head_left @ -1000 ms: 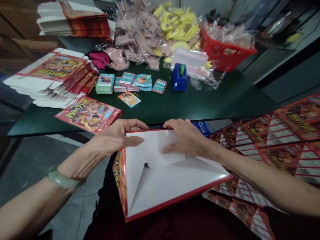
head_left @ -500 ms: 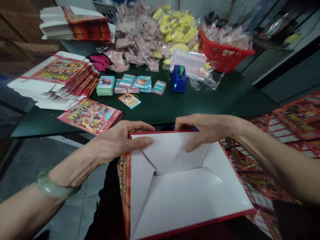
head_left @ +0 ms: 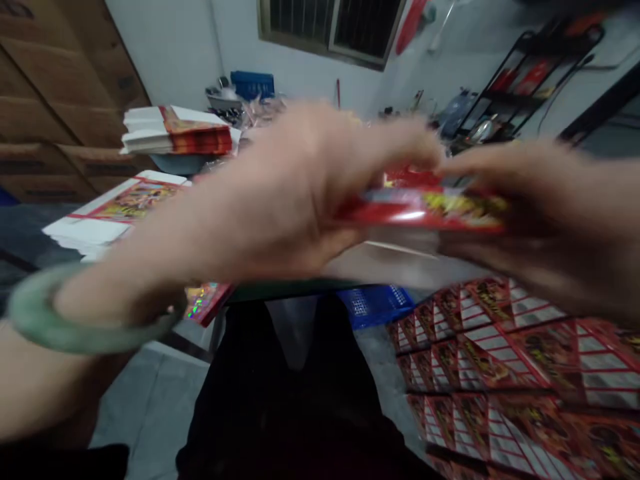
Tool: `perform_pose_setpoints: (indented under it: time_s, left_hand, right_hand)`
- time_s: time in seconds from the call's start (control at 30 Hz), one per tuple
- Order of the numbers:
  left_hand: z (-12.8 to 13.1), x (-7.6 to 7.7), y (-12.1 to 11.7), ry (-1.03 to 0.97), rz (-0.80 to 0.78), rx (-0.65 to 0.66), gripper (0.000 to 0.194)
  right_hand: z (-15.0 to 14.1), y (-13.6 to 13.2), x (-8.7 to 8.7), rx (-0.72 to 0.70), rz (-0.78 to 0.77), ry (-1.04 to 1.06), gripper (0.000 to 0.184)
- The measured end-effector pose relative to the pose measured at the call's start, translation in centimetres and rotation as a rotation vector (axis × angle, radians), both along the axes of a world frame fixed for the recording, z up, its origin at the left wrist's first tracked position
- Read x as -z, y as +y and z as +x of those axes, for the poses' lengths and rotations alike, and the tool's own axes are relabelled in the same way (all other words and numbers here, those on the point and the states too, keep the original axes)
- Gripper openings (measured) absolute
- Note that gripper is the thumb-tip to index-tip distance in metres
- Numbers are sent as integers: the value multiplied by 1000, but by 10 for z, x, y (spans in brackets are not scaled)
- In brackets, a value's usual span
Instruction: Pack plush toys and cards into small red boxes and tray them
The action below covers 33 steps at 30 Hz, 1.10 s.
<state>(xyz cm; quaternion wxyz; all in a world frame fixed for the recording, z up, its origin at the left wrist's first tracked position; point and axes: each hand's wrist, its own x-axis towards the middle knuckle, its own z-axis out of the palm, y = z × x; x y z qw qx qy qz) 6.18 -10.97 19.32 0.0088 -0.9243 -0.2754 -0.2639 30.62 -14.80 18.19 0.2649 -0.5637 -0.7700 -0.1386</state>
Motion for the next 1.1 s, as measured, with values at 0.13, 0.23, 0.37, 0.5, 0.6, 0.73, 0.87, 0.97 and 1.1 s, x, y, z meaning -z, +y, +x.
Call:
perform_pose_setpoints:
  time_s: [0.13, 0.23, 0.37, 0.5, 0.6, 0.73, 0.87, 0.97, 1.1]
  left_hand:
    - [14, 90, 27, 180, 23, 69, 37]
    - [9, 157, 39, 368, 2, 57, 46]
    - [-2, 181, 36, 465, -112, 39, 67]
    - [8, 169, 40, 479, -103, -144, 75]
    - [24, 175, 55, 585, -133, -174, 73]
    - [38, 188, 68, 627, -166, -133, 54]
    - [36, 177, 61, 557, -110, -47, 50]
    - [23, 156, 51, 210, 103, 56, 52]
    - [-13, 141, 49, -211, 239, -113, 40]
  right_hand:
    - [-9, 13, 92, 69, 0, -366, 37]
    - [-18, 23, 163, -12, -109, -345, 41]
    - [-27, 23, 200, -43, -168, -274, 63]
    - [-28, 31, 198, -27, -163, -292, 59]
    - [-27, 44, 200, -15, -248, -332, 44]
    - [-27, 57, 206, -13, -351, -346, 15]
    - [-21, 53, 201, 2, -332, -342, 15]
    - [3, 47, 186, 121, -237, -295, 19]
    - [73, 63, 169, 387, -154, -259, 22]
